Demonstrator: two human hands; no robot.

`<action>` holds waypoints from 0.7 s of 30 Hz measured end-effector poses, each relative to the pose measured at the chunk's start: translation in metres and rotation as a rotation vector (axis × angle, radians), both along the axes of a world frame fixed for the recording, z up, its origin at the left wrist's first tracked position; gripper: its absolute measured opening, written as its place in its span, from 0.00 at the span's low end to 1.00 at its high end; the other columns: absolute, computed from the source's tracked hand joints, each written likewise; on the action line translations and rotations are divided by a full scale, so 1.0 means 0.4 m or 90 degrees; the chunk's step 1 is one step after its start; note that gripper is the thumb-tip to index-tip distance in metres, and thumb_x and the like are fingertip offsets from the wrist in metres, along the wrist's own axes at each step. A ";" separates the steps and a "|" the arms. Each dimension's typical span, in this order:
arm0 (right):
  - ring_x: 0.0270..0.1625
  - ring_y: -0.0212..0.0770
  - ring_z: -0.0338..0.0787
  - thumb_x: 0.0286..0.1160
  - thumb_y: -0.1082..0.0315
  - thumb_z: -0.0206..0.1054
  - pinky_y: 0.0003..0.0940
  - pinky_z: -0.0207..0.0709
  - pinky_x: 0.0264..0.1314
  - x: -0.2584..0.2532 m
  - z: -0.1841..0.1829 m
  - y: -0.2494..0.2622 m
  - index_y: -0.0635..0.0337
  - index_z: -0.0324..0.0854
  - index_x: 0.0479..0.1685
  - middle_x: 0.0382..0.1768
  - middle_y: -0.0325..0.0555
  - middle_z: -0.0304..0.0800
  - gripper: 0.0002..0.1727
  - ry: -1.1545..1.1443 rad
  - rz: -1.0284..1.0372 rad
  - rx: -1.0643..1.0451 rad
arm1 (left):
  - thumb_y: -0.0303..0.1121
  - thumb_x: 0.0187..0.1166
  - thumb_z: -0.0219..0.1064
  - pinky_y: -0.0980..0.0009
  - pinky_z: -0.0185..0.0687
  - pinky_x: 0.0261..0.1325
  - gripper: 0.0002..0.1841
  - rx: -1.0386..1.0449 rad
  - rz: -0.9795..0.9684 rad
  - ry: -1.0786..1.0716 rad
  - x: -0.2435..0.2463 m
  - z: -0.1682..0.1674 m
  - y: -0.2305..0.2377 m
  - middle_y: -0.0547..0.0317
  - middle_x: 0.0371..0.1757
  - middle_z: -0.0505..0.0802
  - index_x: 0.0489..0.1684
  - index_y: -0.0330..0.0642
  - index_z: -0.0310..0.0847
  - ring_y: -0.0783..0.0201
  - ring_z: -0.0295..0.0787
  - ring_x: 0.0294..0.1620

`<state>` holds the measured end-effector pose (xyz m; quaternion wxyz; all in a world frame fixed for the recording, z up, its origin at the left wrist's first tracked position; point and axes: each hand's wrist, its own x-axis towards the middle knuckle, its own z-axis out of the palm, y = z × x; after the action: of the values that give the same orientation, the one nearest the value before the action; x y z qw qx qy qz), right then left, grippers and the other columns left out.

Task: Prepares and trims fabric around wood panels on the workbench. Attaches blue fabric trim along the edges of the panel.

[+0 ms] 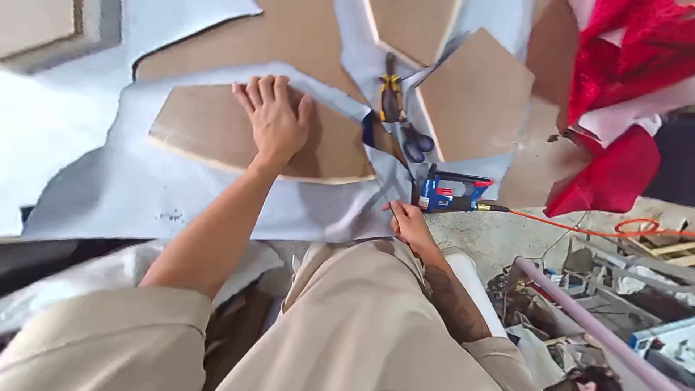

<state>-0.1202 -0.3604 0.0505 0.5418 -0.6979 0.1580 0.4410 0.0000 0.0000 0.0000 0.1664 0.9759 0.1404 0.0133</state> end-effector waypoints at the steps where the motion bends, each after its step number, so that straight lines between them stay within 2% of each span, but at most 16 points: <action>1: 0.14 0.32 0.72 0.93 0.49 0.51 0.30 0.69 0.16 -0.011 0.030 -0.030 0.56 0.88 0.58 0.17 0.38 0.78 0.24 -0.026 0.018 -0.019 | 0.66 0.86 0.46 0.30 0.31 0.91 0.38 -0.024 -0.007 -0.022 -0.005 0.011 -0.010 0.38 0.82 0.75 0.82 0.43 0.71 0.34 0.57 0.90; 3: 0.21 0.33 0.82 0.90 0.54 0.58 0.32 0.80 0.23 -0.028 0.095 -0.115 0.58 0.88 0.56 0.26 0.40 0.87 0.19 -0.124 0.007 -0.026 | 0.57 0.87 0.53 0.32 0.43 0.90 0.33 -0.085 -0.044 -0.077 -0.022 0.042 -0.040 0.31 0.82 0.73 0.78 0.36 0.73 0.30 0.58 0.88; 4: 0.25 0.34 0.87 0.88 0.57 0.61 0.33 0.85 0.27 -0.029 0.124 -0.171 0.60 0.88 0.58 0.30 0.41 0.90 0.17 -0.184 -0.012 -0.028 | 0.54 0.88 0.54 0.33 0.52 0.88 0.32 -0.115 -0.061 -0.063 -0.045 0.061 -0.070 0.29 0.80 0.74 0.77 0.35 0.74 0.30 0.61 0.86; 6: 0.31 0.37 0.91 0.84 0.62 0.65 0.36 0.90 0.35 -0.016 0.171 -0.298 0.60 0.81 0.67 0.37 0.43 0.93 0.18 -0.292 -0.036 -0.056 | 0.55 0.88 0.57 0.37 0.71 0.78 0.31 -0.167 -0.139 0.009 -0.108 0.101 -0.155 0.31 0.71 0.83 0.71 0.35 0.79 0.33 0.76 0.76; 7: 0.33 0.38 0.92 0.84 0.64 0.65 0.38 0.91 0.37 -0.004 0.193 -0.363 0.60 0.75 0.75 0.39 0.43 0.93 0.23 -0.314 -0.039 -0.072 | 0.57 0.86 0.59 0.39 0.74 0.77 0.30 -0.184 -0.180 0.055 -0.141 0.116 -0.206 0.34 0.69 0.85 0.69 0.38 0.82 0.36 0.79 0.74; 9: 0.25 0.39 0.91 0.88 0.63 0.61 0.38 0.91 0.28 0.033 0.243 -0.503 0.57 0.63 0.84 0.33 0.44 0.91 0.28 -0.319 -0.051 -0.116 | 0.56 0.83 0.64 0.38 0.71 0.78 0.27 -0.202 -0.220 0.080 -0.182 0.122 -0.322 0.38 0.68 0.86 0.63 0.41 0.86 0.37 0.77 0.75; 10: 0.22 0.38 0.89 0.89 0.60 0.60 0.37 0.89 0.25 0.048 0.263 -0.571 0.54 0.64 0.85 0.30 0.44 0.90 0.27 -0.336 -0.043 -0.176 | 0.53 0.82 0.67 0.36 0.70 0.78 0.25 -0.197 -0.210 0.071 -0.196 0.119 -0.366 0.37 0.67 0.86 0.61 0.40 0.87 0.35 0.77 0.75; 11: 0.25 0.38 0.87 0.89 0.57 0.60 0.38 0.86 0.30 0.060 0.279 -0.635 0.52 0.69 0.84 0.31 0.44 0.89 0.26 -0.374 -0.032 -0.251 | 0.50 0.82 0.68 0.34 0.69 0.78 0.24 -0.193 -0.187 0.065 -0.205 0.117 -0.395 0.33 0.66 0.86 0.60 0.37 0.86 0.32 0.77 0.74; 12: 0.30 0.39 0.88 0.89 0.56 0.60 0.40 0.86 0.37 0.074 0.294 -0.700 0.50 0.72 0.83 0.36 0.45 0.90 0.26 -0.424 -0.027 -0.316 | 0.49 0.82 0.68 0.32 0.69 0.78 0.23 -0.188 -0.157 0.057 -0.210 0.115 -0.415 0.31 0.64 0.86 0.59 0.35 0.86 0.30 0.77 0.73; 14: 0.50 0.39 0.91 0.89 0.57 0.58 0.42 0.87 0.58 0.115 0.326 -0.834 0.43 0.71 0.86 0.58 0.47 0.91 0.26 -0.530 -0.043 -0.379 | 0.47 0.83 0.67 0.31 0.70 0.75 0.22 -0.178 -0.102 0.047 -0.212 0.108 -0.435 0.28 0.61 0.87 0.56 0.33 0.88 0.28 0.80 0.70; 15: 0.57 0.39 0.90 0.89 0.58 0.57 0.42 0.85 0.63 0.142 0.335 -0.901 0.41 0.72 0.86 0.64 0.48 0.88 0.26 -0.581 -0.068 -0.391 | 0.47 0.84 0.67 0.30 0.70 0.75 0.22 -0.173 -0.084 0.047 -0.207 0.105 -0.441 0.28 0.59 0.88 0.55 0.33 0.88 0.28 0.80 0.68; 18: 0.57 0.41 0.91 0.84 0.62 0.65 0.46 0.87 0.61 0.226 0.340 -1.065 0.39 0.76 0.82 0.64 0.46 0.89 0.26 -0.697 -0.193 -0.466 | 0.51 0.81 0.68 0.30 0.70 0.72 0.25 -0.158 -0.036 0.082 -0.188 0.107 -0.459 0.27 0.55 0.88 0.50 0.31 0.89 0.29 0.82 0.64; 21: 0.51 0.49 0.94 0.82 0.64 0.68 0.53 0.90 0.54 0.310 0.339 -1.154 0.46 0.64 0.89 0.63 0.53 0.89 0.34 -0.701 -0.253 -0.532 | 0.54 0.77 0.72 0.26 0.66 0.74 0.28 -0.121 -0.024 0.115 -0.162 0.112 -0.477 0.24 0.56 0.87 0.46 0.30 0.89 0.25 0.79 0.66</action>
<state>0.0037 -0.8222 0.1861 0.3006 -0.9260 0.1415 -0.1792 -0.0647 -0.1909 0.0449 0.2450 0.9555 0.1368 -0.0911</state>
